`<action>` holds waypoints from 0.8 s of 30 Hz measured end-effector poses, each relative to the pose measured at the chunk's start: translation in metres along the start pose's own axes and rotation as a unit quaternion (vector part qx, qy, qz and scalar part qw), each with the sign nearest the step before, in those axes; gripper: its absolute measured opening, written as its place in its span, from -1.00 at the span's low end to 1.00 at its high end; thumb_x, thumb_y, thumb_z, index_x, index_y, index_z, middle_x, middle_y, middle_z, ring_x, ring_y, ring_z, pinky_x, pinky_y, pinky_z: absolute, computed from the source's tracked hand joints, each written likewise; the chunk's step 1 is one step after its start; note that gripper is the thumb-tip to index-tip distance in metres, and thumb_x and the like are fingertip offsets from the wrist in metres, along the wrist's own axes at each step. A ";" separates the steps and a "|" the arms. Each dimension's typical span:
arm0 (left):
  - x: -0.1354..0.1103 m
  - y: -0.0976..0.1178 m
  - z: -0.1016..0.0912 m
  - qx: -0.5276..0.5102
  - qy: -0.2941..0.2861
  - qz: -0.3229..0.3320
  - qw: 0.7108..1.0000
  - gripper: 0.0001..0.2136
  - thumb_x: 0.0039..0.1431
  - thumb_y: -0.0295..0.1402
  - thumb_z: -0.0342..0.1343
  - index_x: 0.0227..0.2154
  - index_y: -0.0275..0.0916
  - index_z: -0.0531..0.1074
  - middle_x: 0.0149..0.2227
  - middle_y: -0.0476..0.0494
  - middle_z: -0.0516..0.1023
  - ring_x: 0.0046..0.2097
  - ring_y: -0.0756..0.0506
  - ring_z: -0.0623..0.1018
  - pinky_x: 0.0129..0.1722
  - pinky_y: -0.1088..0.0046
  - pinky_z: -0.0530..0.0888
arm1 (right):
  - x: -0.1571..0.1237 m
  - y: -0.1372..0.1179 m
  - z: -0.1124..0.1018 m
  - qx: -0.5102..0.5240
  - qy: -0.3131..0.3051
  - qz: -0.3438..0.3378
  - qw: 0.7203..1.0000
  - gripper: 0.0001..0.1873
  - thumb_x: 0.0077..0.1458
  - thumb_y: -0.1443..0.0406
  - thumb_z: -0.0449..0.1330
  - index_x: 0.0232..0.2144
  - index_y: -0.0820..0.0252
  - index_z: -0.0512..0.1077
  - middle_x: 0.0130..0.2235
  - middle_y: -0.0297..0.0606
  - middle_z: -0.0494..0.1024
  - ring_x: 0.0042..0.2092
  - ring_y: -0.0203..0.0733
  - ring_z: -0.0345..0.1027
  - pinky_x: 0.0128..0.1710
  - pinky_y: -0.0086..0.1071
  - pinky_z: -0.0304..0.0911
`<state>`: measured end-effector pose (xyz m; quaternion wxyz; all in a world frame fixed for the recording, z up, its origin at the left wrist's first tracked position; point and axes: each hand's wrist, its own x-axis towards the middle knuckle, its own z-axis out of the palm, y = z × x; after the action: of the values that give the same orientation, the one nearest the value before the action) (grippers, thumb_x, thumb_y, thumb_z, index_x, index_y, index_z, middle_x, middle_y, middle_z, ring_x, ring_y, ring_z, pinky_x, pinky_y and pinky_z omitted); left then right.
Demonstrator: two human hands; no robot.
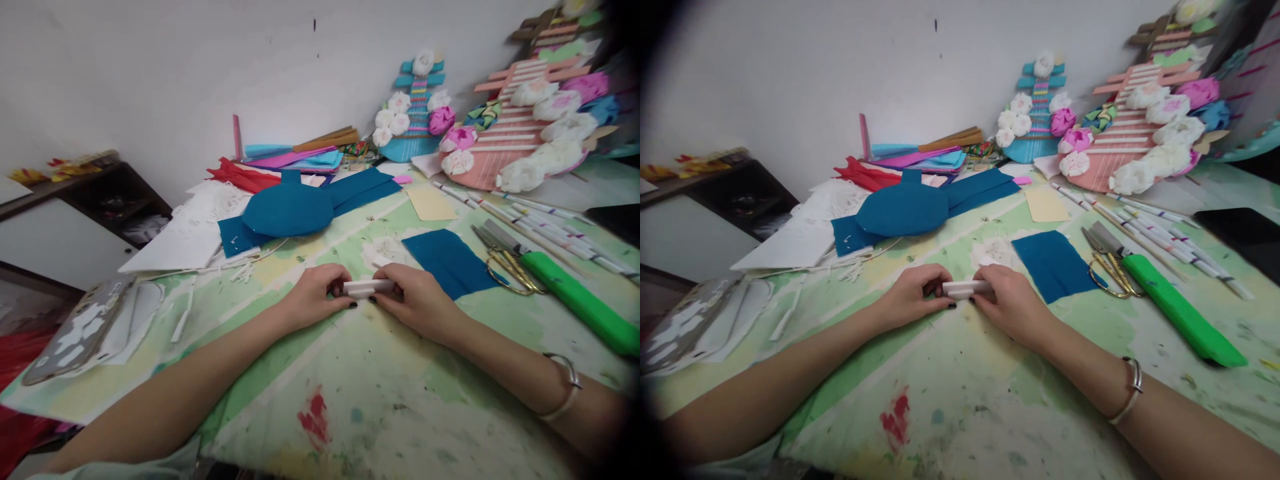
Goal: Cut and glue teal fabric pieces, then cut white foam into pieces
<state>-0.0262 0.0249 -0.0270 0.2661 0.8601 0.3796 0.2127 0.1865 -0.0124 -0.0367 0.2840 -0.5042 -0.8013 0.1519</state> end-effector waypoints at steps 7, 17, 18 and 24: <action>0.001 0.000 -0.016 0.015 -0.077 0.024 0.997 -0.89 0.06 -0.53 0.09 -0.34 -0.22 0.41 -0.42 0.01 0.45 -0.37 0.00 0.41 -0.35 0.49 0.29 | -0.001 0.002 0.001 0.008 -0.003 -0.006 1.000 -0.98 0.05 0.36 0.15 -0.39 0.16 0.35 -0.42 -0.30 0.42 -0.43 -0.27 0.23 -0.45 -0.42 0.03; 0.001 -0.005 -0.010 0.032 -0.055 0.053 0.997 -0.88 0.04 -0.37 0.22 -0.37 -0.25 0.41 -0.41 -0.02 0.41 -0.36 -0.02 0.40 -0.37 0.49 0.28 | 0.001 0.000 0.001 0.020 -0.009 0.011 1.000 -0.98 0.05 0.35 0.15 -0.39 0.16 0.37 -0.44 -0.32 0.42 -0.44 -0.28 0.23 -0.46 -0.42 0.02; 0.000 -0.005 -0.009 0.035 -0.047 0.056 0.997 -0.85 0.03 -0.33 0.23 -0.37 -0.25 0.40 -0.41 -0.02 0.41 -0.36 -0.02 0.39 -0.37 0.48 0.28 | 0.001 0.000 0.001 0.020 -0.010 0.011 1.000 -0.98 0.05 0.35 0.15 -0.39 0.16 0.37 -0.44 -0.32 0.42 -0.44 -0.28 0.23 -0.46 -0.42 0.02; -0.001 -0.003 -0.003 -0.034 0.023 0.040 0.998 -0.96 0.06 -0.44 0.15 -0.39 -0.27 0.43 -0.42 -0.02 0.41 -0.39 0.02 0.38 -0.40 0.51 0.29 | 0.000 -0.002 -0.001 0.024 -0.015 0.019 0.999 -0.97 0.05 0.33 0.15 -0.42 0.17 0.34 -0.46 -0.34 0.39 -0.45 -0.29 0.21 -0.46 -0.41 -0.01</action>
<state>-0.0303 0.0266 -0.0266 0.2776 0.8601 0.3436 0.2551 0.1858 -0.0128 -0.0352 0.2806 -0.5097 -0.7922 0.1839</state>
